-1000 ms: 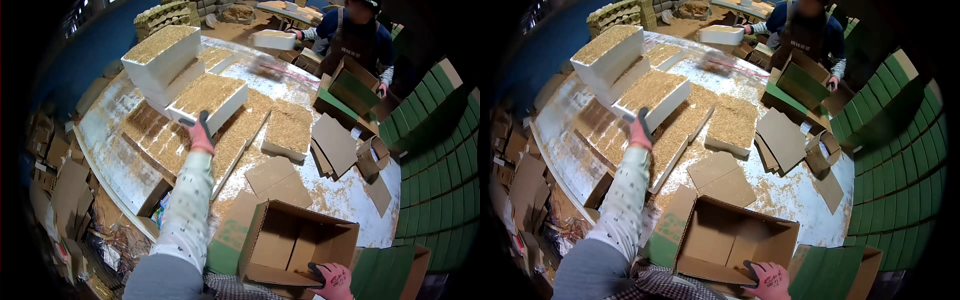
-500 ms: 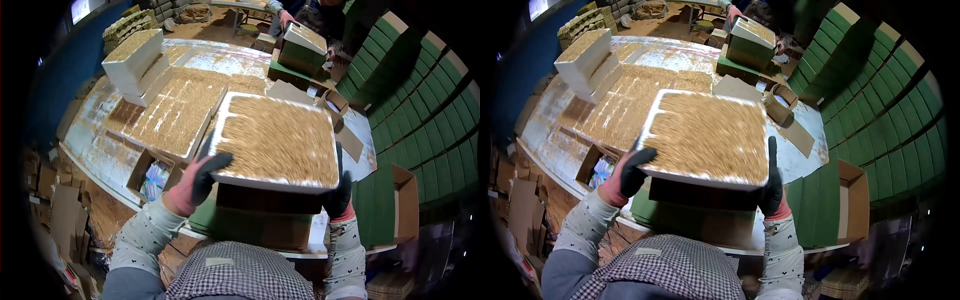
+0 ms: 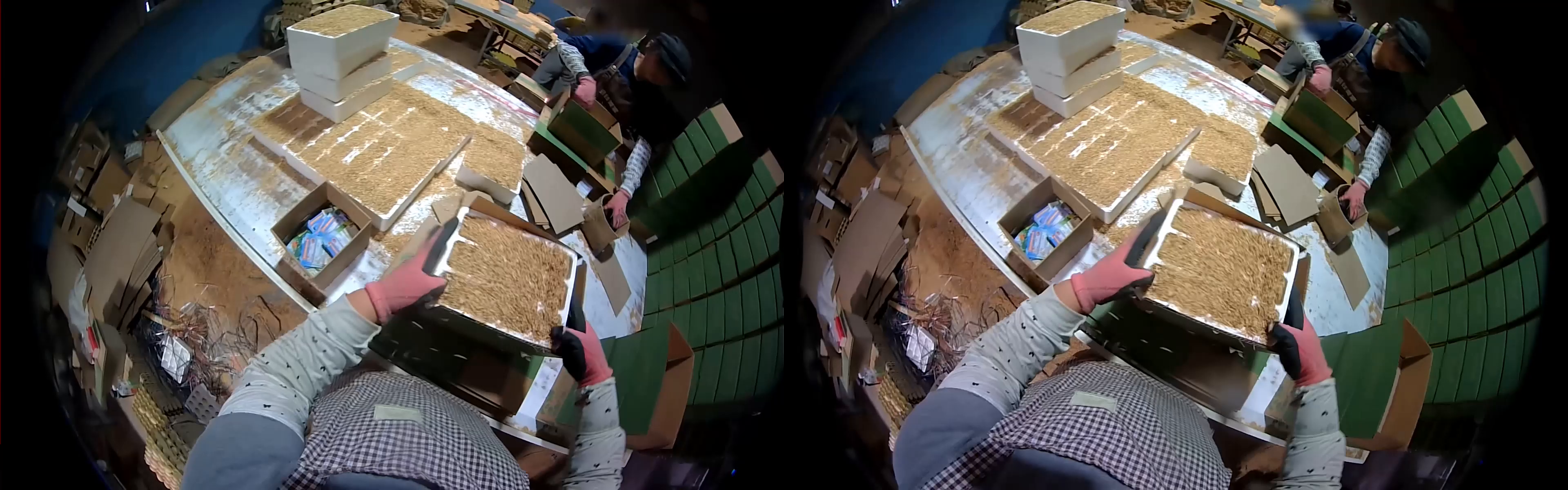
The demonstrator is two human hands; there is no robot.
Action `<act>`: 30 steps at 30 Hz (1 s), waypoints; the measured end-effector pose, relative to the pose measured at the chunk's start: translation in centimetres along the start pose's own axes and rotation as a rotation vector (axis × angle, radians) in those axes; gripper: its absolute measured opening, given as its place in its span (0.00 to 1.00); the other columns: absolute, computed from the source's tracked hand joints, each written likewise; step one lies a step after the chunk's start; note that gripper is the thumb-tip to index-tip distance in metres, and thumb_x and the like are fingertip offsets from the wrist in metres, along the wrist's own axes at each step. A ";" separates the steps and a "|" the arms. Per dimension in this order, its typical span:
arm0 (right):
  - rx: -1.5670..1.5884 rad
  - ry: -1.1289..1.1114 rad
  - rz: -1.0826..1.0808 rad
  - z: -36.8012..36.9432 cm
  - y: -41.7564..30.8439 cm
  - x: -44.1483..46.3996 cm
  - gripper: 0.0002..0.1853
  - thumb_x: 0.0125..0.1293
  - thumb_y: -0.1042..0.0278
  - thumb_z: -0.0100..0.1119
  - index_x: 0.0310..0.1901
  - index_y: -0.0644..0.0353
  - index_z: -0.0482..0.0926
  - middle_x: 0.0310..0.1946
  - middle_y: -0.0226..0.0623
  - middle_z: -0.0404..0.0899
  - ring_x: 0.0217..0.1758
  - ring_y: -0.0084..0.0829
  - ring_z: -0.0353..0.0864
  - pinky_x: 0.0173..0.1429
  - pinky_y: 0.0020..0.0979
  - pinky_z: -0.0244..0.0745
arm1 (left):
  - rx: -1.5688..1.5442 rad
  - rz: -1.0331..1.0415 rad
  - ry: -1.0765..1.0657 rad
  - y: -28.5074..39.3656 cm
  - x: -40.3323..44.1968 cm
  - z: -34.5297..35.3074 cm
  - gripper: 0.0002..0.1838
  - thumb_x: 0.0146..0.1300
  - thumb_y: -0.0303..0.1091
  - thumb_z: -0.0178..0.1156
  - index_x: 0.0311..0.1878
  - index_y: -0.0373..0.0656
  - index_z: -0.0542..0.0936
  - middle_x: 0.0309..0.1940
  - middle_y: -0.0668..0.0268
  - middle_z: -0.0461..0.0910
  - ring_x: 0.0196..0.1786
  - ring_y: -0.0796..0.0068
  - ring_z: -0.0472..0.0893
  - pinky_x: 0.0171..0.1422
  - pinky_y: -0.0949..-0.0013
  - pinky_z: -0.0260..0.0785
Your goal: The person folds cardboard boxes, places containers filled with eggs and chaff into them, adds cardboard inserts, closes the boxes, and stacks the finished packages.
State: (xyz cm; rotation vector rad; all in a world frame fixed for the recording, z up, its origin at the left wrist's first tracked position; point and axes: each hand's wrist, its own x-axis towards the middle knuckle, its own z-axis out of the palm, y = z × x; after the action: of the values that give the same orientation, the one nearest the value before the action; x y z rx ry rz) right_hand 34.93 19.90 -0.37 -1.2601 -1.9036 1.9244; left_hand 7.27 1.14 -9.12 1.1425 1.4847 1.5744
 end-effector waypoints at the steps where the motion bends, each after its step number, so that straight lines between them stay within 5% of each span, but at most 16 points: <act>1: -0.074 -0.158 -0.011 0.5 -1.1 0.0 0.39 0.54 0.81 0.51 0.69 0.60 0.50 0.42 0.30 0.72 0.34 0.21 0.69 0.38 0.25 0.70 | 0.101 -0.032 -0.027 0.5 -0.2 -0.2 0.46 0.53 0.27 0.58 0.73 0.47 0.45 0.70 0.58 0.51 0.69 0.69 0.55 0.70 0.69 0.49; 2: -0.115 -0.112 -0.038 -1.3 1.6 1.0 0.40 0.54 0.75 0.55 0.69 0.60 0.50 0.40 0.39 0.77 0.33 0.29 0.75 0.39 0.28 0.72 | 0.201 -0.061 -0.058 1.0 -0.4 -0.5 0.49 0.51 0.26 0.59 0.74 0.49 0.43 0.70 0.59 0.52 0.66 0.70 0.59 0.67 0.72 0.54; 3: -0.774 0.044 -0.076 0.4 -0.5 -0.1 0.43 0.53 0.69 0.59 0.69 0.62 0.48 0.39 0.54 0.78 0.37 0.45 0.80 0.44 0.35 0.74 | 0.269 0.004 -0.073 2.1 -0.8 -0.4 0.49 0.51 0.25 0.59 0.74 0.50 0.42 0.69 0.61 0.54 0.62 0.71 0.65 0.63 0.73 0.61; 5: -1.079 0.014 -0.065 3.3 -3.5 -1.8 0.45 0.53 0.65 0.61 0.67 0.68 0.44 0.38 0.63 0.76 0.44 0.55 0.77 0.49 0.41 0.73 | -0.259 -0.397 -0.074 6.7 -2.5 -2.1 0.47 0.52 0.27 0.61 0.73 0.46 0.47 0.60 0.61 0.66 0.56 0.72 0.69 0.57 0.75 0.65; 7: -1.270 -0.235 -0.094 5.7 -4.1 -1.3 0.41 0.52 0.66 0.61 0.61 0.80 0.50 0.37 0.61 0.77 0.43 0.53 0.79 0.51 0.40 0.73 | -0.072 -0.171 0.020 3.4 -2.5 -5.6 0.35 0.58 0.37 0.61 0.68 0.43 0.60 0.53 0.61 0.73 0.47 0.71 0.75 0.52 0.70 0.69; 8: -1.437 -0.300 -0.111 6.7 -2.4 -0.6 0.33 0.53 0.63 0.60 0.55 0.79 0.63 0.37 0.59 0.78 0.44 0.47 0.79 0.49 0.38 0.74 | 0.016 -0.108 0.230 0.8 -2.3 -7.6 0.29 0.59 0.39 0.60 0.63 0.42 0.66 0.55 0.59 0.73 0.56 0.65 0.72 0.61 0.68 0.63; 10: -1.690 -0.524 -0.261 7.3 0.0 1.0 0.19 0.59 0.58 0.54 0.42 0.68 0.78 0.38 0.48 0.80 0.47 0.37 0.79 0.46 0.37 0.75 | 1.170 -0.026 0.638 -5.1 -1.6 -11.8 0.26 0.53 0.40 0.63 0.55 0.44 0.72 0.53 0.56 0.73 0.55 0.57 0.72 0.56 0.62 0.66; 11: -1.683 -0.494 -0.171 7.9 0.3 2.1 0.17 0.60 0.56 0.55 0.42 0.62 0.79 0.37 0.42 0.81 0.45 0.37 0.79 0.46 0.37 0.75 | 1.536 -0.024 0.606 -9.0 -2.0 -13.6 0.29 0.48 0.49 0.64 0.52 0.45 0.73 0.52 0.57 0.73 0.53 0.60 0.73 0.54 0.60 0.65; 13: -1.707 -0.549 -0.141 7.2 -4.1 2.5 0.21 0.59 0.49 0.57 0.42 0.60 0.79 0.37 0.40 0.82 0.46 0.38 0.79 0.46 0.37 0.75 | 1.389 -0.587 0.257 -10.8 -1.0 -15.1 0.38 0.44 0.61 0.61 0.55 0.47 0.71 0.53 0.62 0.75 0.55 0.64 0.74 0.59 0.61 0.62; 17: -0.608 -0.320 0.015 0.3 -11.2 6.7 0.15 0.60 0.60 0.58 0.44 0.60 0.79 0.29 0.32 0.81 0.25 0.22 0.78 0.30 0.24 0.73 | 1.399 -0.588 0.275 -9.8 -0.9 -15.5 0.28 0.51 0.43 0.62 0.56 0.45 0.71 0.47 0.62 0.78 0.52 0.67 0.76 0.55 0.66 0.66; 21: -0.088 -0.286 0.033 -5.1 -3.5 21.4 0.25 0.59 0.60 0.62 0.54 0.66 0.71 0.40 0.42 0.80 0.38 0.27 0.79 0.40 0.27 0.76 | 1.509 -0.629 0.263 -11.0 -2.5 -16.7 0.20 0.55 0.43 0.60 0.50 0.47 0.75 0.43 0.64 0.79 0.50 0.66 0.76 0.53 0.63 0.66; 23: -0.501 -0.109 -0.307 -4.5 7.3 30.0 0.33 0.56 0.52 0.65 0.57 0.67 0.69 0.51 0.52 0.75 0.54 0.39 0.75 0.57 0.35 0.71 | 1.607 -0.331 0.292 -10.7 -3.5 -17.2 0.19 0.51 0.37 0.62 0.48 0.48 0.76 0.45 0.64 0.79 0.50 0.65 0.76 0.56 0.63 0.65; 25: -0.919 0.061 -0.158 -0.9 9.6 30.8 0.41 0.50 0.47 0.67 0.60 0.67 0.66 0.57 0.59 0.68 0.64 0.47 0.65 0.67 0.37 0.61 | 1.563 -0.168 0.537 -7.8 -3.5 -17.1 0.19 0.49 0.34 0.63 0.47 0.47 0.76 0.45 0.63 0.79 0.49 0.63 0.77 0.55 0.63 0.66; 26: -1.262 0.405 -0.289 2.1 8.7 28.7 0.32 0.50 0.59 0.68 0.55 0.66 0.71 0.52 0.54 0.74 0.55 0.45 0.74 0.60 0.34 0.68 | 1.450 -0.131 0.589 -3.7 -2.8 -15.8 0.19 0.49 0.34 0.63 0.47 0.46 0.76 0.44 0.62 0.80 0.47 0.62 0.77 0.53 0.63 0.67; 29: -0.607 0.058 -0.213 -0.7 9.4 31.1 0.35 0.48 0.52 0.68 0.57 0.58 0.71 0.52 0.53 0.74 0.54 0.47 0.74 0.57 0.38 0.69 | 1.135 0.352 0.545 5.8 0.3 -7.7 0.20 0.49 0.38 0.63 0.47 0.45 0.76 0.38 0.61 0.80 0.43 0.60 0.78 0.49 0.62 0.70; 30: -0.506 -0.038 -0.291 -1.1 8.3 30.2 0.25 0.51 0.56 0.64 0.51 0.56 0.75 0.47 0.47 0.77 0.49 0.45 0.77 0.52 0.39 0.71 | 1.076 0.395 0.234 7.2 1.2 -5.5 0.22 0.48 0.40 0.64 0.47 0.45 0.76 0.40 0.61 0.79 0.44 0.59 0.78 0.50 0.62 0.69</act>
State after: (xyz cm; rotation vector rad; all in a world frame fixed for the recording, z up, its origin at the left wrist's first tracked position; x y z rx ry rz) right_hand 20.08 38.39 -20.83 -0.9721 -2.5302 1.3818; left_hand 2.40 -0.74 -1.67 1.9636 2.5067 1.1088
